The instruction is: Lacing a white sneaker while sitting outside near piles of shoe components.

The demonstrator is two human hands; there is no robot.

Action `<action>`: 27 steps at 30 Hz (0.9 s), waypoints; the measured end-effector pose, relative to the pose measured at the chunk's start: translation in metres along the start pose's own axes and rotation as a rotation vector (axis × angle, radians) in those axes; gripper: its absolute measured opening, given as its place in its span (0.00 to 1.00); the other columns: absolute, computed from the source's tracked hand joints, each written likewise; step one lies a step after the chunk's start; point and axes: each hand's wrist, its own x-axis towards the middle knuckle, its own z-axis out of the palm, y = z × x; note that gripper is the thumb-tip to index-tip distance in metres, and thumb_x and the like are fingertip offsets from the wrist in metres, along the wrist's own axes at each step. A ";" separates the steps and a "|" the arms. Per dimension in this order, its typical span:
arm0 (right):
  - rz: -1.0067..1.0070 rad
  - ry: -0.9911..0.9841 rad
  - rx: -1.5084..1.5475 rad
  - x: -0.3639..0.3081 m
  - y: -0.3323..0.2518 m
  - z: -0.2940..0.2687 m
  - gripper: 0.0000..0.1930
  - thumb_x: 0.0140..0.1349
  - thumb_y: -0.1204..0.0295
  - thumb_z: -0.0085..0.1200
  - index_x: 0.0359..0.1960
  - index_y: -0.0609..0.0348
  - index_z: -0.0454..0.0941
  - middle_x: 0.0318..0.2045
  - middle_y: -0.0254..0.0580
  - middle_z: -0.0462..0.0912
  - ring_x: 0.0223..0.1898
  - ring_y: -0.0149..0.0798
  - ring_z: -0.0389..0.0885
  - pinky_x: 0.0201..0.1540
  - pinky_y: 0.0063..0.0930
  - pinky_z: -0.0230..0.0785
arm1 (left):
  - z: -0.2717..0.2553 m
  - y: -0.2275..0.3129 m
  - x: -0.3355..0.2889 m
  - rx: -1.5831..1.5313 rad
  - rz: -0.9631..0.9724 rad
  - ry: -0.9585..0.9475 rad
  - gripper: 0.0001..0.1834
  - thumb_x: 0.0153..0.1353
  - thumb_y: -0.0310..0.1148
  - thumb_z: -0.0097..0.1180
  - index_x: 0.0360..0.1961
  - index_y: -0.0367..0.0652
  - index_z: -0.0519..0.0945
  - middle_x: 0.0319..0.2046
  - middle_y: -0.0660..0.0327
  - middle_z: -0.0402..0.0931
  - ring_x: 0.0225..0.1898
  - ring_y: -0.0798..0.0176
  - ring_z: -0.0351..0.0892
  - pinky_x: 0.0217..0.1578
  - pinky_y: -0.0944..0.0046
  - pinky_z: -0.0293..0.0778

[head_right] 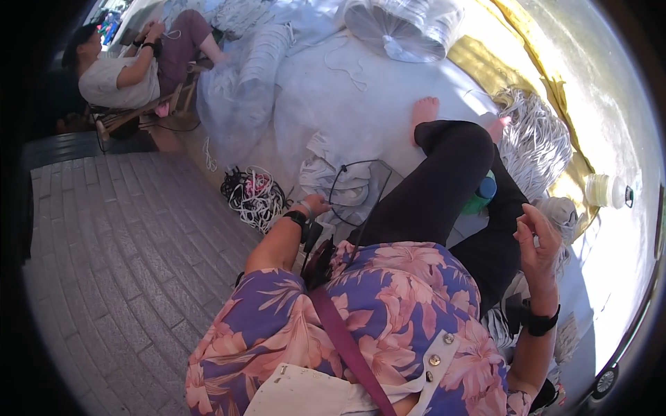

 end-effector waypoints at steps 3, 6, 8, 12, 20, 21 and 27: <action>0.095 -0.041 -0.037 0.001 0.016 0.007 0.13 0.58 0.77 0.49 0.45 0.66 0.73 0.27 0.37 0.76 0.25 0.26 0.73 0.29 0.17 0.67 | 0.012 -0.013 0.001 -0.057 -0.045 -0.040 0.27 0.47 0.54 0.56 0.36 0.39 0.80 0.40 0.47 0.76 0.45 0.47 0.74 0.48 0.56 0.68; 0.184 -0.058 -0.055 -0.001 0.033 0.014 0.13 0.58 0.77 0.49 0.45 0.66 0.73 0.27 0.36 0.75 0.25 0.25 0.72 0.29 0.17 0.67 | 0.031 -0.032 0.004 -0.180 -0.126 -0.083 0.27 0.48 0.53 0.55 0.36 0.39 0.80 0.39 0.48 0.77 0.45 0.49 0.75 0.48 0.56 0.68; 0.255 -0.072 -0.063 -0.005 0.046 0.014 0.12 0.58 0.77 0.50 0.45 0.65 0.73 0.26 0.35 0.74 0.24 0.25 0.71 0.29 0.16 0.67 | 0.036 -0.033 0.003 -0.235 -0.130 -0.101 0.26 0.48 0.51 0.56 0.37 0.38 0.79 0.37 0.47 0.77 0.44 0.50 0.76 0.46 0.56 0.69; 0.440 -0.062 0.001 -0.009 0.065 0.011 0.12 0.59 0.76 0.50 0.44 0.64 0.74 0.28 0.33 0.75 0.25 0.24 0.72 0.29 0.16 0.67 | 0.035 -0.037 0.007 -0.573 -0.284 -0.069 0.21 0.51 0.46 0.54 0.38 0.38 0.77 0.29 0.52 0.78 0.29 0.58 0.79 0.36 0.60 0.73; 0.584 -0.062 0.086 -0.016 0.104 0.003 0.12 0.61 0.74 0.48 0.46 0.65 0.72 0.30 0.35 0.76 0.24 0.25 0.73 0.29 0.16 0.67 | 0.061 -0.083 0.015 -0.773 -0.459 0.033 0.22 0.52 0.44 0.52 0.41 0.38 0.77 0.32 0.54 0.79 0.32 0.58 0.78 0.36 0.61 0.72; 0.624 -0.030 0.126 -0.019 0.109 -0.001 0.12 0.61 0.74 0.49 0.45 0.64 0.74 0.30 0.35 0.77 0.24 0.25 0.73 0.29 0.16 0.67 | 0.066 -0.083 0.018 -0.776 -0.456 0.021 0.22 0.52 0.44 0.52 0.41 0.38 0.77 0.32 0.54 0.79 0.32 0.58 0.78 0.36 0.61 0.72; 0.738 0.002 0.114 0.049 0.061 0.106 0.10 0.60 0.73 0.50 0.42 0.62 0.75 0.28 0.34 0.76 0.24 0.24 0.73 0.27 0.15 0.66 | 0.072 -0.070 0.036 -1.031 -0.514 0.072 0.24 0.55 0.47 0.48 0.49 0.45 0.69 0.44 0.55 0.69 0.41 0.58 0.71 0.32 0.53 0.71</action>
